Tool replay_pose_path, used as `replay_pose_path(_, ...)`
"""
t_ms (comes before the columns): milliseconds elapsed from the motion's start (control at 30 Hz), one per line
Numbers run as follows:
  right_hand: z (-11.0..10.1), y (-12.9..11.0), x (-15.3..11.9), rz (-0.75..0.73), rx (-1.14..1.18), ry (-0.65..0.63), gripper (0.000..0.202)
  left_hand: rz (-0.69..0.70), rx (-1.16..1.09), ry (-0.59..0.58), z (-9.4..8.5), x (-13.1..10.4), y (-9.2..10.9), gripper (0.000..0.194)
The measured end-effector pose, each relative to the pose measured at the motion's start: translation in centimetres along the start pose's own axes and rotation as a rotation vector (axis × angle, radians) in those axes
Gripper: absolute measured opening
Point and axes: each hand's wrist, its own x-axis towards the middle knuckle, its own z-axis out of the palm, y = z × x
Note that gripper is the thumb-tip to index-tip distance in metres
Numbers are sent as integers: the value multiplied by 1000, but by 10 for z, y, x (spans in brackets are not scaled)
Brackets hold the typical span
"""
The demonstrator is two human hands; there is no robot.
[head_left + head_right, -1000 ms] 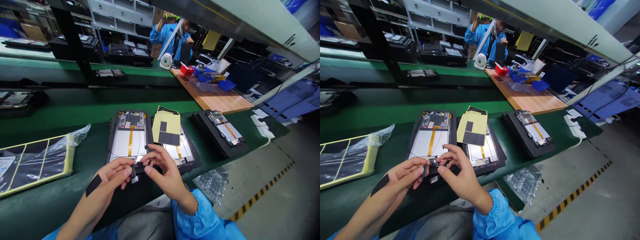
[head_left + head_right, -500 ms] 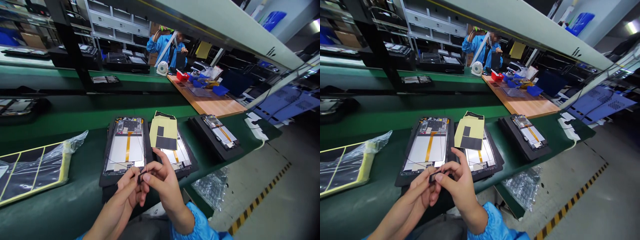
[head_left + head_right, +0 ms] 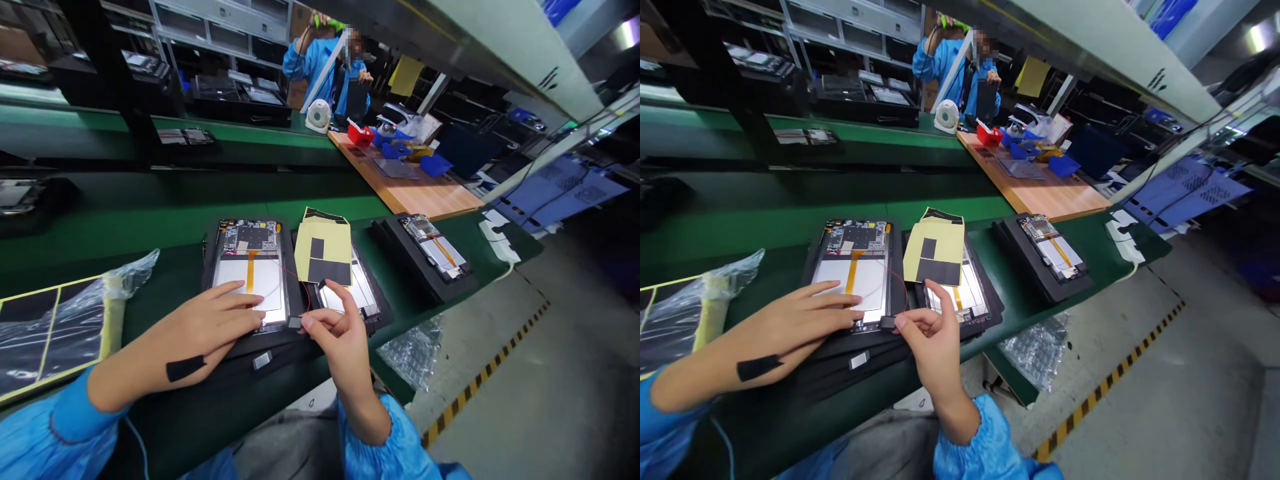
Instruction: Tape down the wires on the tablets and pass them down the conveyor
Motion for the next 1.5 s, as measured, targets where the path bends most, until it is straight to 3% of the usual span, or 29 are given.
replay_pose_path(133, 12, 6, 0, -6, -67, -54, 65, 46, -59, 15, -6, -12, -14, 51)
replay_pose_path(267, 15, 4, 2, -55, -226, -95, 56, 48, -81, 74, 2, -15, -14, 52)
replay_pose_path(400, 16, -1, 5, -50, -318, -159, 62, 58, -71, 96, 12, -17, -11, 46)
replay_pose_path(700, 25, 5, 3, -157, -441, -110, 63, 83, -74, 159, 12, -12, -6, 43)
replay_pose_path(933, 23, 10, -3, -277, -580, -63, 63, 157, -73, 123, 7, 3, -6, 41)
replay_pose_path(1100, 17, 18, -3, -364, -684, 19, 70, 119, -91, 113, 9, 0, -5, 44)
replay_pose_path(1267, 16, 27, -3, -474, -739, 9, 67, 90, 53, 70, 17, -6, 2, 44)
replay_pose_path(1400, 15, 28, 0, -496, -707, -39, 59, 100, 162, 67, 19, -8, 10, 40)
replay_pose_path(1500, 10, 19, -1, -442, -543, 5, 45, 90, 225, 91, 17, -6, 14, 35)
